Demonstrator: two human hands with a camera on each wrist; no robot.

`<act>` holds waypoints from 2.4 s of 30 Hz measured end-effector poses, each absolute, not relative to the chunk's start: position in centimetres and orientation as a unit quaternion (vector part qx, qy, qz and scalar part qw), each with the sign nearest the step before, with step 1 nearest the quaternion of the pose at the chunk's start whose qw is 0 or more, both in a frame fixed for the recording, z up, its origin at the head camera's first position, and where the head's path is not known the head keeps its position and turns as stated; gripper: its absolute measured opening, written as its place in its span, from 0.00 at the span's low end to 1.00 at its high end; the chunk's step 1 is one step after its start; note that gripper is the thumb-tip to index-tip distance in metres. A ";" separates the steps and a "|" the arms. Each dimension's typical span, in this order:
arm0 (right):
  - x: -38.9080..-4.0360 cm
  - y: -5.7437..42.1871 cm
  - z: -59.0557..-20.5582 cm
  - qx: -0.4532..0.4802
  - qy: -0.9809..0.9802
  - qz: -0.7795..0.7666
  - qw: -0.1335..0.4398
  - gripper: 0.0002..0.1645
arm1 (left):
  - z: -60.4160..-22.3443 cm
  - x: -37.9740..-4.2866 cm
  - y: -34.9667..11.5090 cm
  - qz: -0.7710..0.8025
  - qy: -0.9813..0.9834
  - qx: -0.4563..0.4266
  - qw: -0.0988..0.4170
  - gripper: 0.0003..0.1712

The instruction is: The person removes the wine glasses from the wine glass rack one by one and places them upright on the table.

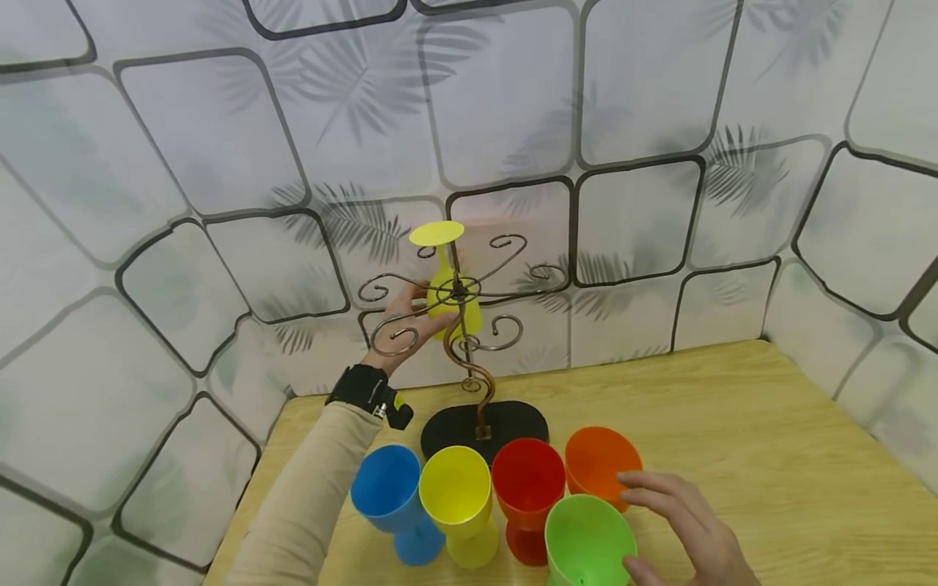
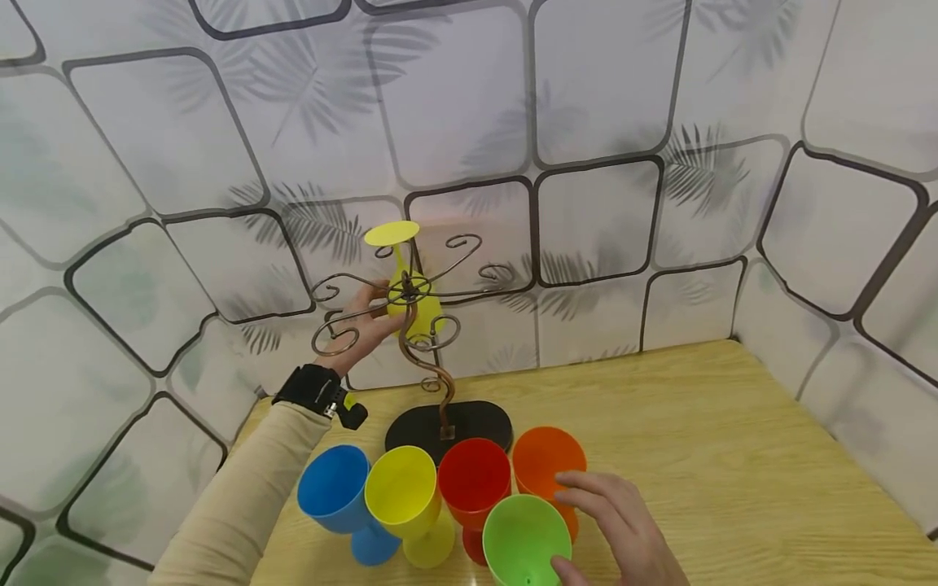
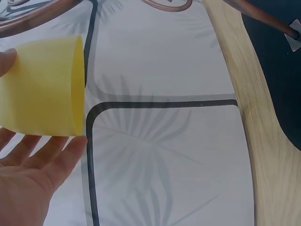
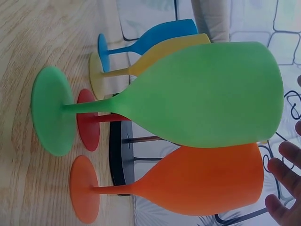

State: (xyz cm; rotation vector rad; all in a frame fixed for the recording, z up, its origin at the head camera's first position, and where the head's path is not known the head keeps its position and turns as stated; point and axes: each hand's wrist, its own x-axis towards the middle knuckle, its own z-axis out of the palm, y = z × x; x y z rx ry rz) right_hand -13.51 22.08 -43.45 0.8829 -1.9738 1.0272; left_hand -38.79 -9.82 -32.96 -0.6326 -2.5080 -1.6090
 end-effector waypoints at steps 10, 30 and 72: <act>-13.6 21.7 -43.5 0.348 -0.770 0.400 0.355 0.32 | -33.8 -39.0 -12.2 -0.525 -0.816 -0.240 0.035 0.38; -13.7 21.2 -43.3 0.360 -0.760 0.405 0.360 0.32 | -33.9 -37.4 -15.5 -0.486 -0.864 -0.133 0.015 0.52; -14.2 20.0 -39.5 0.409 -0.724 0.380 0.405 0.30 | -33.6 -31.2 -22.0 -0.506 -0.833 -0.197 0.103 0.35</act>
